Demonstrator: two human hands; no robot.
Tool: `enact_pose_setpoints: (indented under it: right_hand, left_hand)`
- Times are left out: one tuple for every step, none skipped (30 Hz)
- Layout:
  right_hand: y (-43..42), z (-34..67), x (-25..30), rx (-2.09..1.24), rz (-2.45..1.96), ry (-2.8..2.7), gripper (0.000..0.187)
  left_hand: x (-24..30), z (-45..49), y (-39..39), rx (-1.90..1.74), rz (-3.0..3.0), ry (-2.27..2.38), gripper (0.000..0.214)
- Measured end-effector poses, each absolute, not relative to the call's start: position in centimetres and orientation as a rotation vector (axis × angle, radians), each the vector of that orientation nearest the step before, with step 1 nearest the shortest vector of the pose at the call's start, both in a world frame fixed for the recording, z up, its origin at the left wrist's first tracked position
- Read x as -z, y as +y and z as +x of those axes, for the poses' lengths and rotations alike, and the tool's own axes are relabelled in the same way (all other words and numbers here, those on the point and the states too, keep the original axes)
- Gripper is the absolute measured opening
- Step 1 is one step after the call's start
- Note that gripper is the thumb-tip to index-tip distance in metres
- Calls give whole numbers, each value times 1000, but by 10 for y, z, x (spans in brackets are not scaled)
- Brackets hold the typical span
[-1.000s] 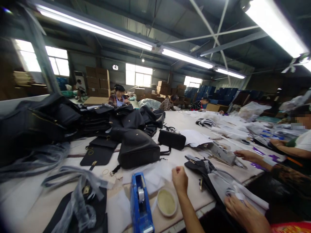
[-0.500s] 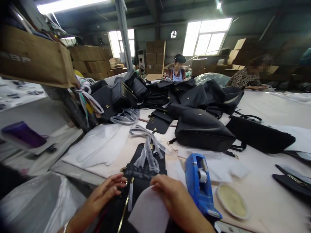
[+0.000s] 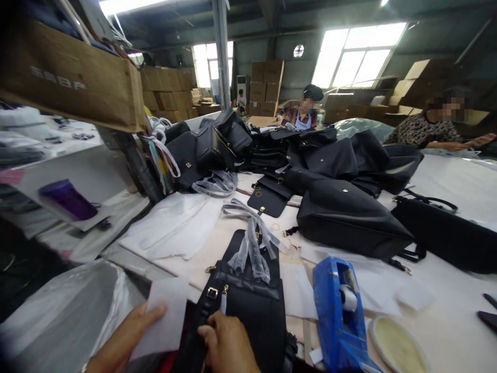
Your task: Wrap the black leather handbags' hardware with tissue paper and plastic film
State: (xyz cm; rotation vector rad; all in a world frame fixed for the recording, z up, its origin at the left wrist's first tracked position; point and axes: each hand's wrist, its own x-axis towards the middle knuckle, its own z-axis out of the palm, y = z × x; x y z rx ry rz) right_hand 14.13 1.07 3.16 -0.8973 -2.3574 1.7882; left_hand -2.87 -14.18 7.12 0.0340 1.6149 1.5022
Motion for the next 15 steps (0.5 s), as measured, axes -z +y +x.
enact_pose_setpoints:
  right_hand:
    - [0, 135, -24, -1917, -972, -2257, 24]
    - [-8, 130, -17, -2025, -1051, -2145, 29]
    - [-13, 125, -12, -2122, -1116, -2031, 35]
    - [-16, 121, -8, -2225, -1152, -1921, 41]
    - [-18, 118, -6, -2335, -1155, -1819, 46]
    - [-18, 116, -4, -2442, -1122, -1731, 50]
    - [-17, 115, -5, -2515, -1074, -1666, 53]
    - [-17, 115, -6, -2532, -1029, -1637, 54]
    - [-16, 115, -8, -2487, -992, -1647, 54]
    - [-15, 116, -11, -2390, -958, -1685, 53]
    - [-15, 117, -15, -2272, -920, -1737, 50]
    - [-15, 117, -19, -2167, -873, -1792, 46]
    - [-15, 117, -24, -2096, -821, -1836, 42]
    - [-16, 117, -29, -2068, -766, -1870, 36]
    - [-16, 116, -35, -2065, -721, -1894, 33]
  left_hand:
    - [-67, -26, -142, -1483, 66, 1598, 42]
    - [-62, -22, -142, -1461, 102, 1588, 42]
    - [-56, -18, -141, -1432, 140, 1580, 41]
    - [-51, -14, -140, -1403, 172, 1576, 41]
    - [-46, -11, -139, -1369, 198, 1565, 41]
    - [-42, -9, -138, -1341, 219, 1550, 42]
    - [-39, -8, -138, -1325, 234, 1537, 42]
    - [-37, -9, -138, -1322, 241, 1529, 42]
    - [-37, -10, -139, -1333, 240, 1532, 42]
    - [-38, -12, -141, -1363, 234, 1545, 42]
    - [-40, -15, -143, -1398, 224, 1561, 42]
    - [-43, -18, -145, -1433, 215, 1578, 41]
    - [-45, -22, -147, -1460, 211, 1590, 41]
    - [-48, -25, -149, -1481, 215, 1601, 42]
    - [-51, -27, -151, -1494, 227, 1614, 42]
